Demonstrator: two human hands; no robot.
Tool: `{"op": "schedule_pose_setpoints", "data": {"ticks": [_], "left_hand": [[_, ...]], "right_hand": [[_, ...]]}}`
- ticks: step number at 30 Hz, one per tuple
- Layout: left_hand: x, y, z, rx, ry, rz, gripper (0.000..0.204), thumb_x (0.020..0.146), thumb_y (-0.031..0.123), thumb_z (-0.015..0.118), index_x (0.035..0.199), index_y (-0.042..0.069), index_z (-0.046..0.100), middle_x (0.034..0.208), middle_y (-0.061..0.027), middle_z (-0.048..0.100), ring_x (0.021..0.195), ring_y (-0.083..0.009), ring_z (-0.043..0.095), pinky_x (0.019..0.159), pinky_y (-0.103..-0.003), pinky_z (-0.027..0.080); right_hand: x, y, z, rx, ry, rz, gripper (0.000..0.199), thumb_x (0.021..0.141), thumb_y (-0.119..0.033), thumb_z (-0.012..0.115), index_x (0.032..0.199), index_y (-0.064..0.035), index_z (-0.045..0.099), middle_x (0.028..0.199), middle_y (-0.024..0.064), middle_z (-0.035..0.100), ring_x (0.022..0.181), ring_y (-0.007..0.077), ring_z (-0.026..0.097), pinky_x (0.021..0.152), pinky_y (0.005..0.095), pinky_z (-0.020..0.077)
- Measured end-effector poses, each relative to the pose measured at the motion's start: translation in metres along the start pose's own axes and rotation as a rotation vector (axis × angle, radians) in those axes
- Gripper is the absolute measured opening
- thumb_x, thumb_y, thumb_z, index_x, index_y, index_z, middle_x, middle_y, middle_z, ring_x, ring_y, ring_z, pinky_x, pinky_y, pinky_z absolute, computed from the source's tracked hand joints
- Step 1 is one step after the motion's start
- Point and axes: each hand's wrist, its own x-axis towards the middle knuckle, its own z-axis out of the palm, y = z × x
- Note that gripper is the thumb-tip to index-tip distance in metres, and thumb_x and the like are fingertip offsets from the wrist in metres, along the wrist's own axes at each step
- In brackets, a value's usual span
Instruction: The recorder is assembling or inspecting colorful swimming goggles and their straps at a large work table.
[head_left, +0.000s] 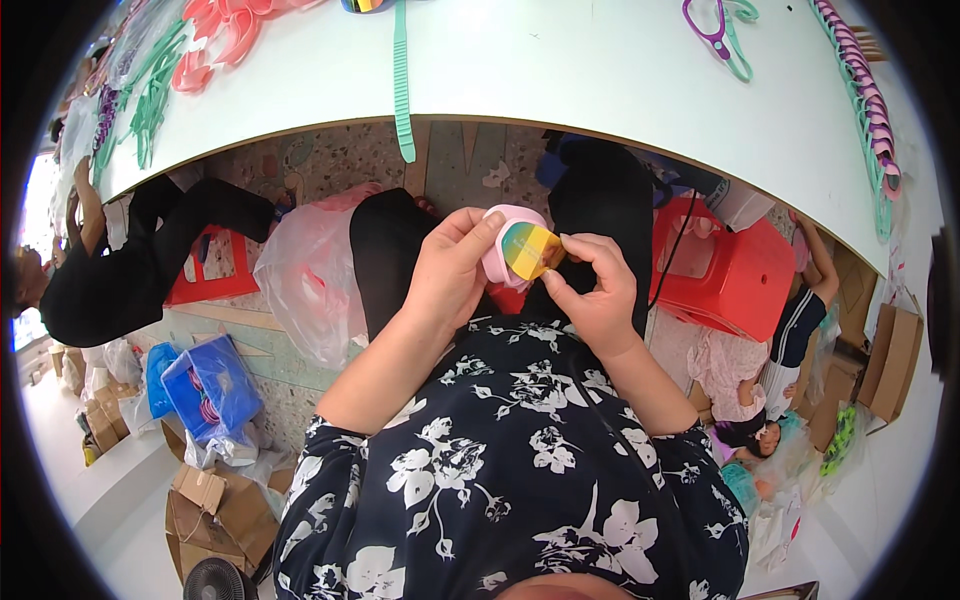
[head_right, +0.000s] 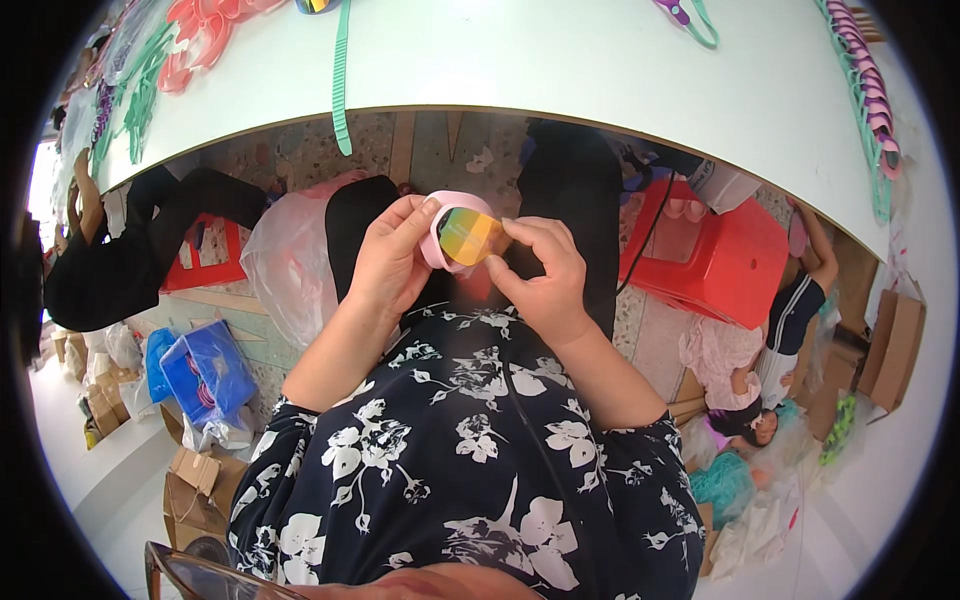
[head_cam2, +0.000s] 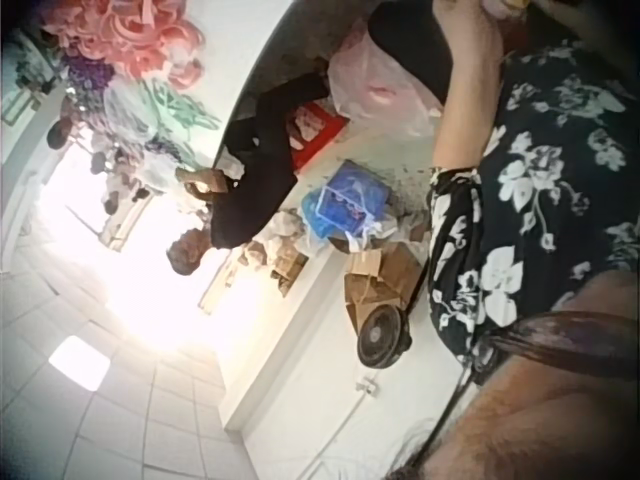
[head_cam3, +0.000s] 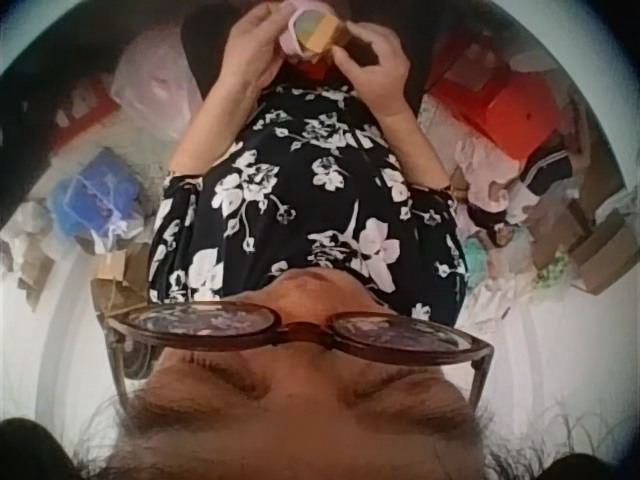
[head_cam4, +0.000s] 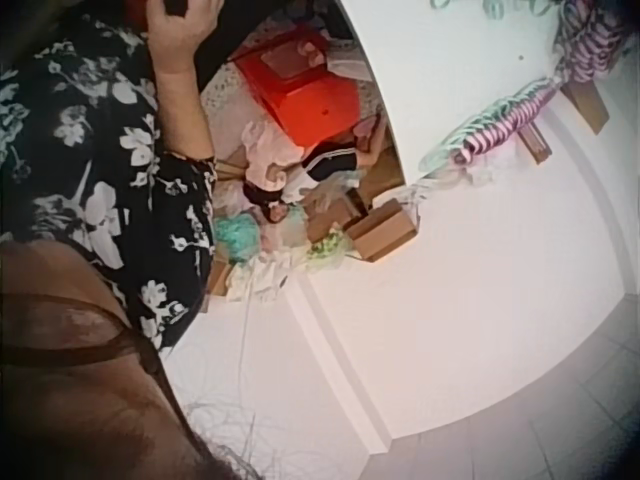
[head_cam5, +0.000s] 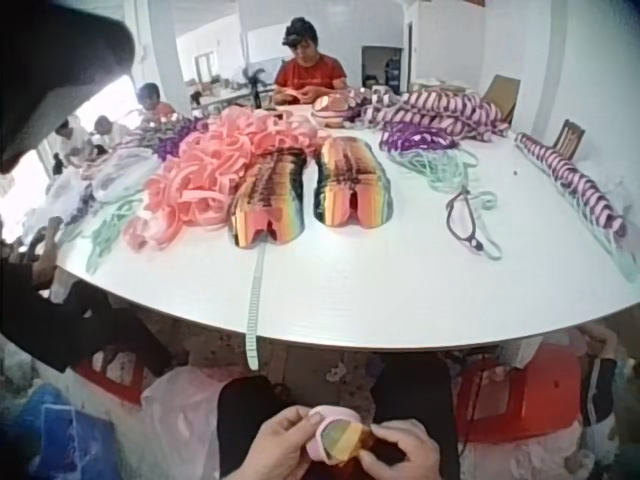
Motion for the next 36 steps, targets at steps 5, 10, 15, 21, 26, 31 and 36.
{"op": "schedule_pose_setpoints", "data": {"ticks": [5, 10, 15, 21, 26, 31, 36], "left_hand": [[0.001, 0.001, -0.007, 0.041, -0.088, -0.048, 0.022, 0.102, 0.021, 0.059, 0.105, -0.001, 0.059, 0.102, -0.0126, 0.067, 0.092, -0.0189, 0.069, 0.080, -0.035, 0.061], [-0.007, 0.010, 0.005, -0.025, -0.056, -0.078, 0.021, 0.102, 0.017, 0.058, 0.104, -0.003, 0.059, 0.105, -0.0131, 0.066, 0.094, -0.0186, 0.068, 0.082, -0.034, 0.058], [0.005, -0.013, -0.033, -0.078, -0.001, -0.062, 0.025, 0.100, 0.017, 0.061, 0.112, -0.005, 0.062, 0.117, -0.0184, 0.064, 0.101, -0.0246, 0.066, 0.088, -0.040, 0.054], [0.008, -0.003, -0.047, 1.769, 0.232, 0.945, 0.038, 0.087, 0.012, 0.069, 0.124, 0.004, 0.065, 0.132, -0.0253, 0.056, 0.113, -0.0371, 0.059, 0.093, -0.044, 0.050], [-0.018, 0.016, -0.019, 0.727, -0.020, 0.408, 0.044, 0.097, 0.009, 0.062, 0.140, 0.004, 0.053, 0.112, -0.0090, 0.067, 0.097, -0.0120, 0.062, 0.086, -0.026, 0.050], [-0.020, 0.013, 0.001, 0.577, -0.214, 0.341, 0.033, 0.098, 0.004, 0.060, 0.131, 0.001, 0.063, 0.116, -0.0099, 0.068, 0.101, -0.0142, 0.066, 0.088, -0.027, 0.054], [-0.016, 0.001, -0.009, 0.431, -0.225, 0.251, 0.027, 0.098, 0.003, 0.059, 0.124, -0.001, 0.068, 0.115, -0.0098, 0.068, 0.104, -0.0145, 0.065, 0.089, -0.029, 0.054]], "right_hand": [[-0.003, 0.002, -0.001, 0.065, -0.008, -0.001, 0.042, 0.074, 0.003, 0.080, 0.114, 0.0015, 0.066, 0.111, 0.0133, 0.064, 0.096, 0.0190, 0.060, 0.086, 0.0299, 0.0499], [-0.004, 0.002, 0.001, 0.175, 0.002, 0.022, 0.043, 0.076, 0.005, 0.079, 0.116, 0.0021, 0.064, 0.115, 0.0127, 0.061, 0.100, 0.0186, 0.058, 0.091, 0.0305, 0.0481], [-0.002, -0.001, 0.001, 0.283, 0.065, 0.013, 0.044, 0.076, 0.004, 0.079, 0.117, 0.0026, 0.063, 0.116, 0.0132, 0.061, 0.102, 0.0194, 0.059, 0.093, 0.0312, 0.0484], [-0.006, -0.001, -0.002, 0.263, 0.107, 0.017, 0.043, 0.075, 0.003, 0.080, 0.115, 0.0021, 0.064, 0.114, 0.0136, 0.063, 0.100, 0.0198, 0.061, 0.090, 0.0307, 0.0504], [-0.009, 0.003, -0.002, 0.188, 0.075, 0.013, 0.044, 0.076, 0.005, 0.078, 0.118, 0.0025, 0.063, 0.116, 0.0128, 0.061, 0.101, 0.0188, 0.058, 0.092, 0.0310, 0.0484], [-0.009, 0.001, -0.006, 0.130, 0.069, -0.008, 0.042, 0.074, 0.001, 0.081, 0.113, 0.0008, 0.066, 0.111, 0.0127, 0.064, 0.098, 0.0202, 0.061, 0.089, 0.0310, 0.0504], [-0.013, 0.001, -0.010, 0.127, 0.035, 0.013, 0.043, 0.075, 0.002, 0.081, 0.115, 0.0014, 0.066, 0.112, 0.0126, 0.062, 0.098, 0.0181, 0.060, 0.089, 0.0296, 0.0495]]}}
